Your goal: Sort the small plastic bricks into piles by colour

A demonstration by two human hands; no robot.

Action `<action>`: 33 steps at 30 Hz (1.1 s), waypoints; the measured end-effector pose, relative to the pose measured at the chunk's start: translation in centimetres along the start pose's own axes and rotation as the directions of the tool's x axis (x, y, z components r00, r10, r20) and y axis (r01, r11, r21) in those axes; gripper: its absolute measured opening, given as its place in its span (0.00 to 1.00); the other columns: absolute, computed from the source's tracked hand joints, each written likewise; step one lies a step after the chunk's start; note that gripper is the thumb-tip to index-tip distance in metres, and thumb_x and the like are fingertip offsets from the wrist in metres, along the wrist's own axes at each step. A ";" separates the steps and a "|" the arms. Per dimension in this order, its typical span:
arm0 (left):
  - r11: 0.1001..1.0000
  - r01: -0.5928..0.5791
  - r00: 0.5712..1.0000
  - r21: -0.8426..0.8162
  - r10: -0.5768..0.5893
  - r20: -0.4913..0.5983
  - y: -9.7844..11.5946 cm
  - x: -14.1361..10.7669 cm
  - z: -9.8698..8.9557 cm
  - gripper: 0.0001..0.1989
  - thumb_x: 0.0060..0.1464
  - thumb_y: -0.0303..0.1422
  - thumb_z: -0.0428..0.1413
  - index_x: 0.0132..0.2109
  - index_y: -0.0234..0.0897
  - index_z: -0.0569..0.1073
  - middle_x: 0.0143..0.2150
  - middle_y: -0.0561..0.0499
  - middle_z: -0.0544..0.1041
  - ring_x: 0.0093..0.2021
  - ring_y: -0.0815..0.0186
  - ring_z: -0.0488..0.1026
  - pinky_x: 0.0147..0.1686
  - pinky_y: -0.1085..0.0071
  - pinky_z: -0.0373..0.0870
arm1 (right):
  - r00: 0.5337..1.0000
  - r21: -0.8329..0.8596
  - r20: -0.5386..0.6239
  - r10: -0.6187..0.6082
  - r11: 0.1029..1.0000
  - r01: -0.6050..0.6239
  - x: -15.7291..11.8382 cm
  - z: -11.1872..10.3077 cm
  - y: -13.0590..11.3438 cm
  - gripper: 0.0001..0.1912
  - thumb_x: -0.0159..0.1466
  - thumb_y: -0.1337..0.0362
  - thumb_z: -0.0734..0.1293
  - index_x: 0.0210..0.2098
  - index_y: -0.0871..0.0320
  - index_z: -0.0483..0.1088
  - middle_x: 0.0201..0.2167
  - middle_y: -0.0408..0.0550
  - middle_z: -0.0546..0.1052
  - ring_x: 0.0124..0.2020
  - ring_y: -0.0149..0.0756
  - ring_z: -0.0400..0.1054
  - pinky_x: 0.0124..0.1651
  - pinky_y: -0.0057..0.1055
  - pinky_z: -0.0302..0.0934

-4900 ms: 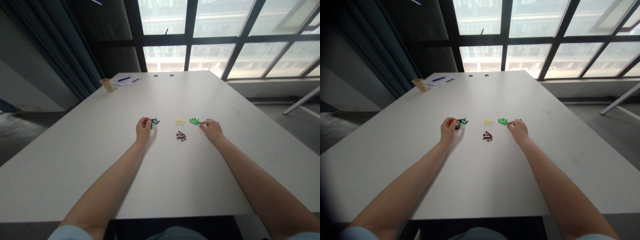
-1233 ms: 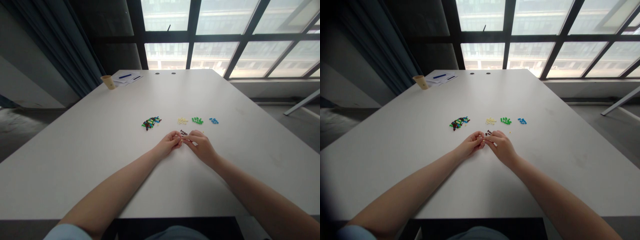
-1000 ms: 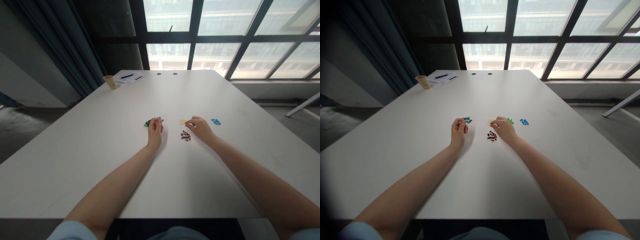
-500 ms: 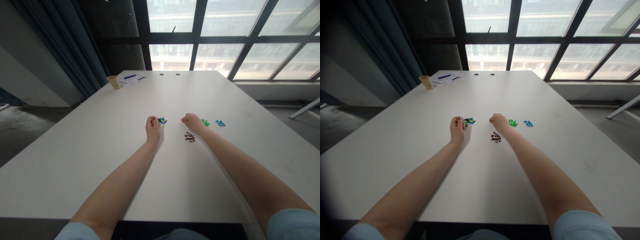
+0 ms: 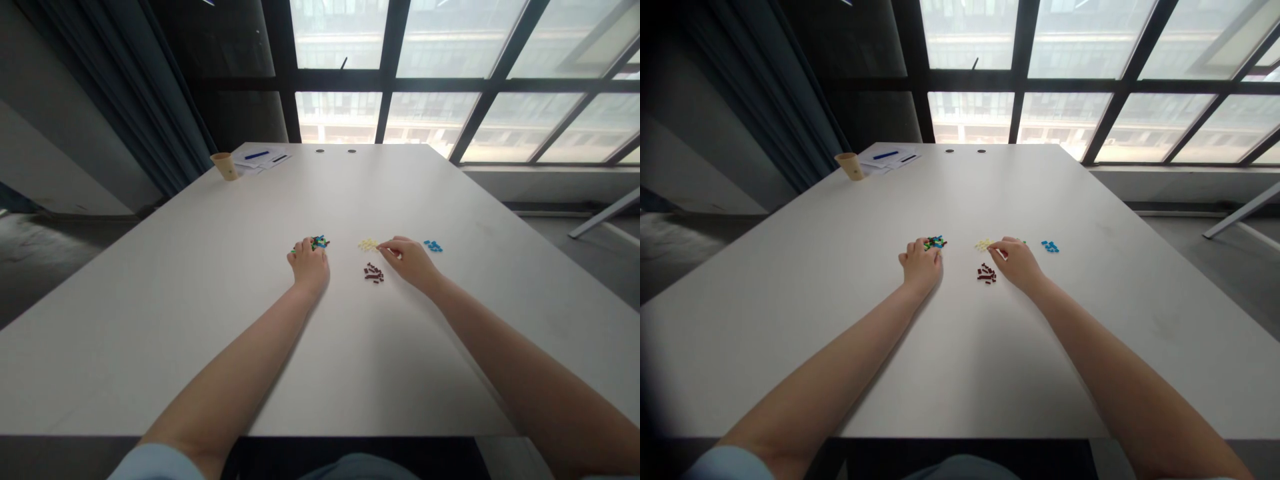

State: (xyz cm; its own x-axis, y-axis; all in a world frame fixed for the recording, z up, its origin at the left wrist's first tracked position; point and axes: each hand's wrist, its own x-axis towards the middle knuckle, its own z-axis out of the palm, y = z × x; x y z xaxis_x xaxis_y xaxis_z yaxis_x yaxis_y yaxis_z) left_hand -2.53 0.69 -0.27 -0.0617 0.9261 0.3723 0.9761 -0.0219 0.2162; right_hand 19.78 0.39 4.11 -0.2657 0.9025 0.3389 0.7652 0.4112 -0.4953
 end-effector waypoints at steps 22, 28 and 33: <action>-0.377 0.756 0.642 -0.534 0.273 0.717 6.6 -4.2 -2.8 0.07 0.45 0.32 0.59 0.32 0.33 0.76 0.38 0.48 0.74 0.31 0.75 0.67 0.22 0.81 0.56 | 0.995 0.132 0.076 0.065 0.989 -0.074 -4.6 -0.4 1.7 0.13 0.60 0.62 0.60 0.32 0.58 0.76 0.22 0.44 0.67 0.26 0.30 0.61 0.31 0.27 0.54; -0.441 0.818 0.537 -0.370 0.355 0.765 6.6 -4.5 -2.4 0.03 0.48 0.27 0.58 0.32 0.31 0.75 0.33 0.50 0.75 0.29 0.76 0.69 0.22 0.82 0.60 | 0.998 0.167 0.037 0.042 0.985 -0.048 -4.7 -0.5 1.2 0.12 0.60 0.63 0.60 0.32 0.58 0.76 0.21 0.43 0.67 0.25 0.30 0.61 0.31 0.27 0.54; -0.428 0.834 0.515 -0.348 0.377 0.770 6.5 -4.6 -2.3 0.02 0.48 0.27 0.57 0.32 0.31 0.74 0.32 0.51 0.75 0.28 0.76 0.69 0.22 0.81 0.62 | 0.999 0.205 -0.042 -0.010 0.979 0.019 -4.9 -0.6 0.8 0.12 0.60 0.63 0.60 0.34 0.58 0.75 0.21 0.43 0.66 0.25 0.29 0.60 0.30 0.27 0.55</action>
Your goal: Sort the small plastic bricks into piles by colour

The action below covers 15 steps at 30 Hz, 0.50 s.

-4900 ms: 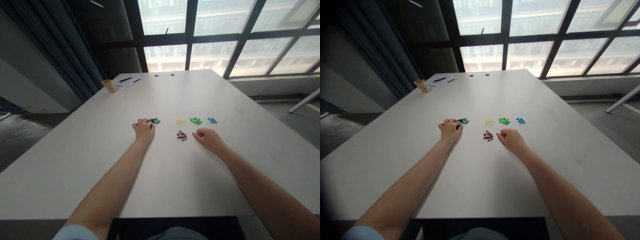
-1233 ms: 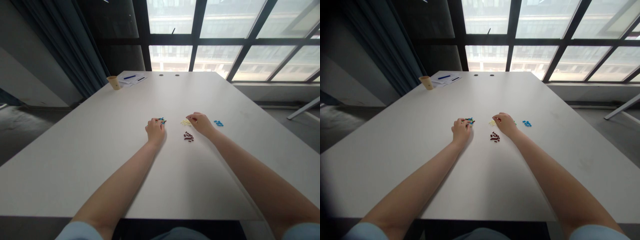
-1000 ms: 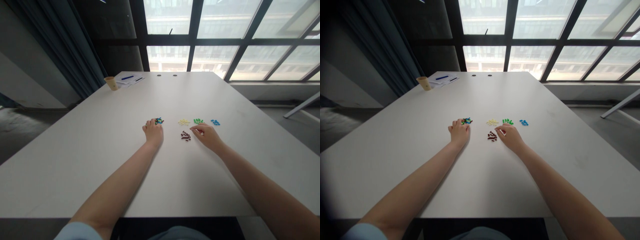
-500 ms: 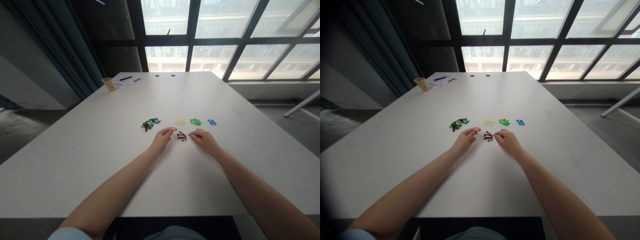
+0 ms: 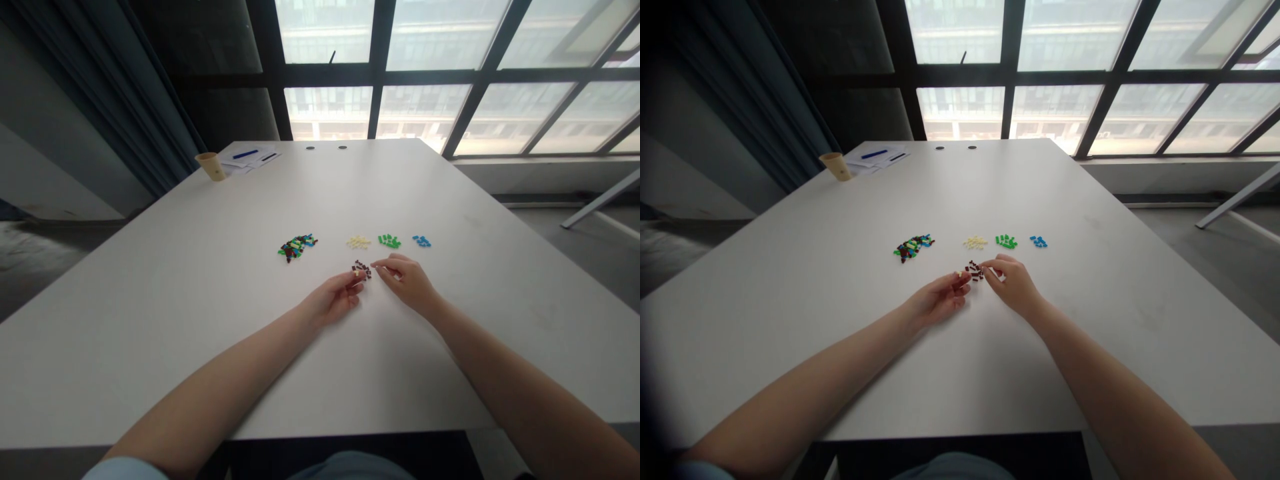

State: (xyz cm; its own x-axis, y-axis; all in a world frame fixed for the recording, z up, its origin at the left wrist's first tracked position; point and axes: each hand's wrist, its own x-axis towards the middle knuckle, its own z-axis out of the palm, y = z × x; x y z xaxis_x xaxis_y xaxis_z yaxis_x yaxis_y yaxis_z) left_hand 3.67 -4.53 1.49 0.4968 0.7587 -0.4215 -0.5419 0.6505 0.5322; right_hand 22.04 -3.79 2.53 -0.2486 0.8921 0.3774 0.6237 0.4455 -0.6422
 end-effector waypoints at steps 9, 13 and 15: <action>0.991 -0.067 0.994 0.115 0.057 0.096 -0.4 0.0 -0.2 0.07 0.44 0.29 0.61 0.33 0.31 0.76 0.33 0.48 0.74 0.31 0.75 0.68 0.24 0.81 0.62 | 0.964 0.009 0.005 -0.265 0.964 0.265 -0.4 -0.2 -1.5 0.10 0.59 0.61 0.63 0.38 0.55 0.73 0.24 0.44 0.68 0.29 0.32 0.61 0.38 0.31 0.58; 0.987 -0.075 0.992 0.139 0.060 0.114 -0.6 -0.1 0.0 0.08 0.42 0.30 0.62 0.32 0.31 0.76 0.31 0.49 0.73 0.30 0.75 0.67 0.24 0.81 0.61 | 0.953 0.006 0.036 -0.301 0.954 0.301 -0.5 0.1 -1.9 0.08 0.60 0.63 0.62 0.36 0.53 0.73 0.26 0.45 0.70 0.31 0.32 0.62 0.39 0.32 0.59; 0.985 -0.070 0.992 0.156 0.052 0.116 -0.6 -0.1 0.0 0.09 0.41 0.31 0.63 0.32 0.30 0.75 0.30 0.49 0.72 0.30 0.75 0.66 0.24 0.81 0.61 | 0.954 0.004 0.026 -0.298 0.955 0.298 -0.6 0.4 -2.1 0.08 0.60 0.63 0.62 0.36 0.53 0.73 0.26 0.45 0.71 0.31 0.33 0.63 0.39 0.32 0.59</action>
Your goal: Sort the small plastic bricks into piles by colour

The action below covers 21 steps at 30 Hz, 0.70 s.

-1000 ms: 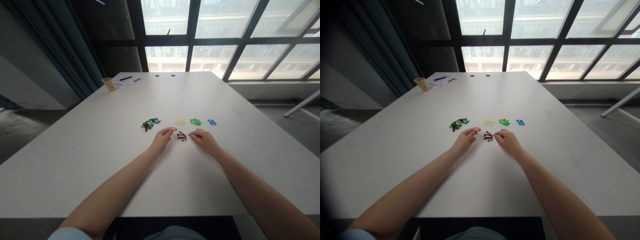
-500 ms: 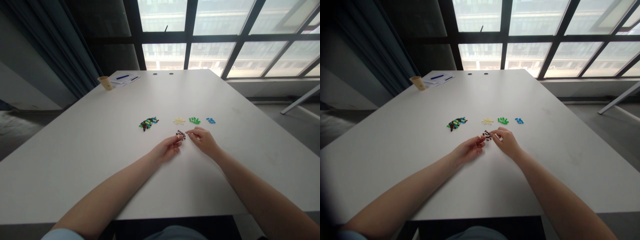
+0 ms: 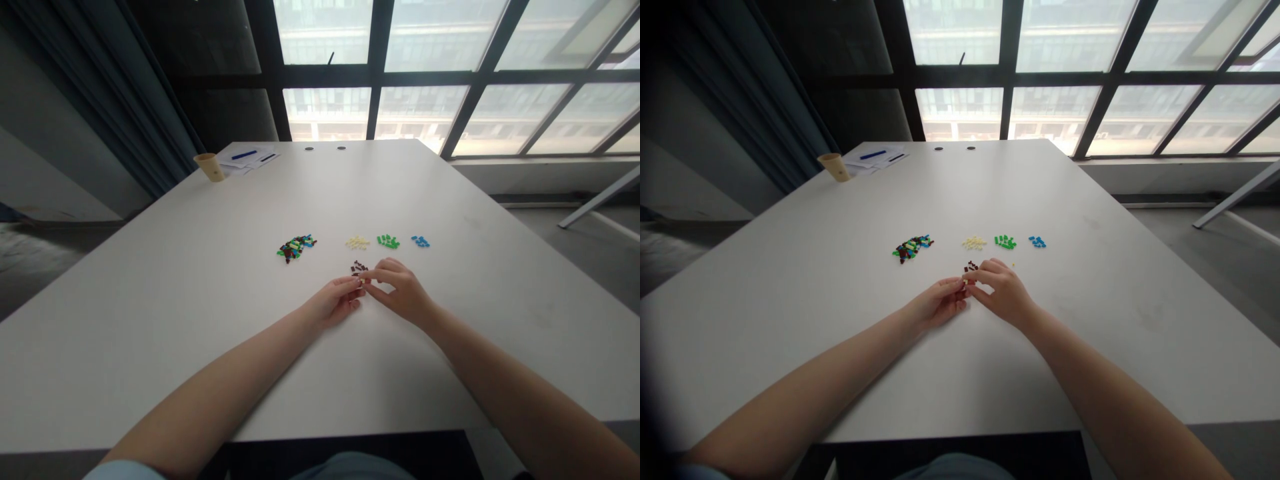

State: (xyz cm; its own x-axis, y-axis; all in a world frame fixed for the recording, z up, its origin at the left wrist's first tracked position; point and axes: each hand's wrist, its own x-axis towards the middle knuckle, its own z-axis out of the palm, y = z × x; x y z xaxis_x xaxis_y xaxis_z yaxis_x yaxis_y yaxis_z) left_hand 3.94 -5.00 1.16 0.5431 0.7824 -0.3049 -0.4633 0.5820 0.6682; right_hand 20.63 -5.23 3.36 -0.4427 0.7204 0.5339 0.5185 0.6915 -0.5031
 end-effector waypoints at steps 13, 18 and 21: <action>0.409 -0.367 0.917 0.836 0.004 0.400 0.5 -0.4 -0.8 0.14 0.52 0.39 0.52 0.38 0.33 0.75 0.27 0.51 0.70 0.25 0.74 0.61 0.26 0.76 0.57 | 0.889 -0.457 0.008 0.458 0.792 -0.404 5.7 -0.3 7.7 0.12 0.58 0.60 0.62 0.37 0.54 0.75 0.31 0.47 0.73 0.36 0.36 0.65 0.41 0.32 0.55; 0.120 -0.583 0.805 0.803 -0.044 0.591 0.5 -0.8 -0.7 0.11 0.52 0.34 0.52 0.39 0.35 0.75 0.32 0.48 0.73 0.28 0.72 0.64 0.31 0.75 0.61 | 0.795 -0.606 0.113 0.596 0.675 -0.421 8.5 0.5 9.2 0.12 0.58 0.60 0.63 0.39 0.51 0.75 0.42 0.49 0.74 0.45 0.40 0.65 0.47 0.37 0.52; 0.075 -0.616 0.783 0.784 -0.044 0.620 0.6 -0.8 -0.8 0.10 0.51 0.32 0.52 0.39 0.36 0.75 0.33 0.48 0.73 0.29 0.71 0.66 0.34 0.75 0.62 | 0.763 -0.635 0.144 0.630 0.650 -0.418 9.4 1.0 9.4 0.12 0.58 0.60 0.63 0.39 0.50 0.75 0.44 0.49 0.74 0.46 0.40 0.65 0.47 0.37 0.52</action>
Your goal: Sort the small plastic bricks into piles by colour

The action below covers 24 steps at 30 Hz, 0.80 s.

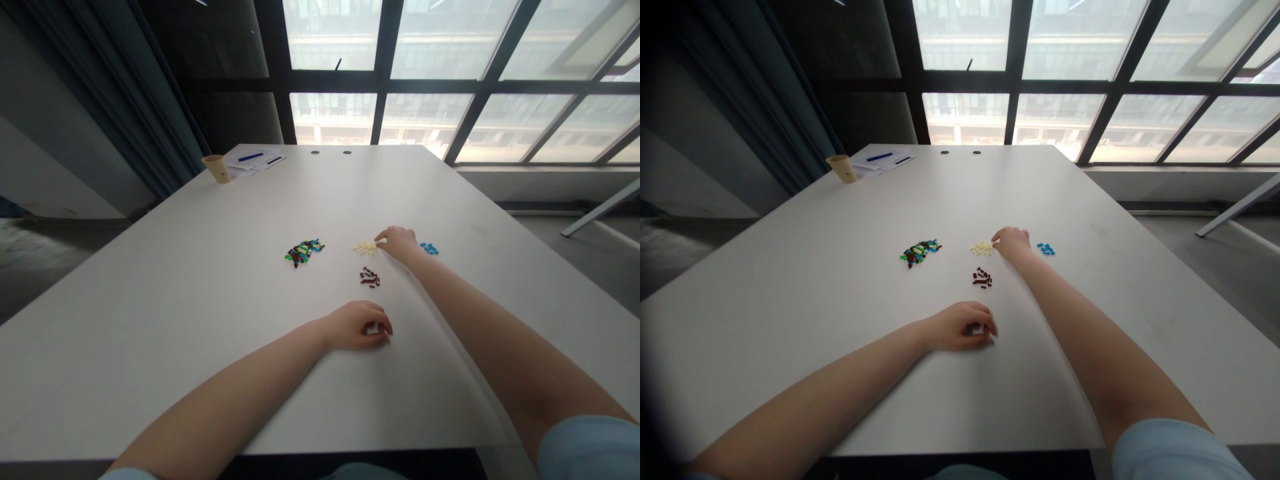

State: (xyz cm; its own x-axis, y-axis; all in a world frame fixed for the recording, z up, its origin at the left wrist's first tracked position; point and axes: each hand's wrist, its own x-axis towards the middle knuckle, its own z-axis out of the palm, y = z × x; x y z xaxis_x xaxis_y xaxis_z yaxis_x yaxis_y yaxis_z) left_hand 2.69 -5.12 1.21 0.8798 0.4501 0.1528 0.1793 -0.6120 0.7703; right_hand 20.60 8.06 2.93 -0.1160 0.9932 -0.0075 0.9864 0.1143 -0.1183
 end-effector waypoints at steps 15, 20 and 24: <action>1.000 0.002 1.000 -0.004 -0.002 -0.002 -0.3 0.0 0.2 0.10 0.51 0.31 0.52 0.39 0.35 0.75 0.32 0.48 0.73 0.28 0.71 0.65 0.32 0.76 0.62 | 0.996 0.024 0.041 0.080 0.996 -0.081 0.6 0.1 1.3 0.14 0.59 0.64 0.61 0.41 0.49 0.75 0.43 0.49 0.76 0.44 0.40 0.67 0.47 0.37 0.53; 1.000 0.007 1.000 -0.014 -0.008 -0.017 -0.3 0.0 0.2 0.10 0.51 0.32 0.52 0.39 0.36 0.75 0.32 0.49 0.73 0.28 0.71 0.64 0.32 0.75 0.62 | 0.999 0.013 0.016 0.040 0.999 -0.040 0.2 0.5 1.0 0.15 0.60 0.65 0.60 0.42 0.49 0.75 0.45 0.49 0.75 0.45 0.40 0.66 0.48 0.37 0.52; 0.999 0.004 1.000 -0.038 -0.005 -0.022 -0.3 -0.2 0.2 0.10 0.51 0.32 0.52 0.38 0.36 0.75 0.31 0.49 0.73 0.29 0.71 0.64 0.32 0.75 0.62 | 0.999 0.023 0.021 0.031 0.999 -0.032 0.1 0.9 0.5 0.16 0.61 0.66 0.59 0.42 0.49 0.75 0.45 0.49 0.75 0.44 0.39 0.67 0.48 0.36 0.51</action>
State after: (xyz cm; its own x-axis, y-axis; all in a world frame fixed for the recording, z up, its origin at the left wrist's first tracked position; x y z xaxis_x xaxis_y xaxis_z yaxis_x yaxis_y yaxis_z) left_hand 2.56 -5.09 0.84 0.8690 0.4674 0.1625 0.1661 -0.5848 0.7940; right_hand 20.94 8.24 2.00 -0.0873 0.9957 -0.0318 0.9867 0.0820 -0.1404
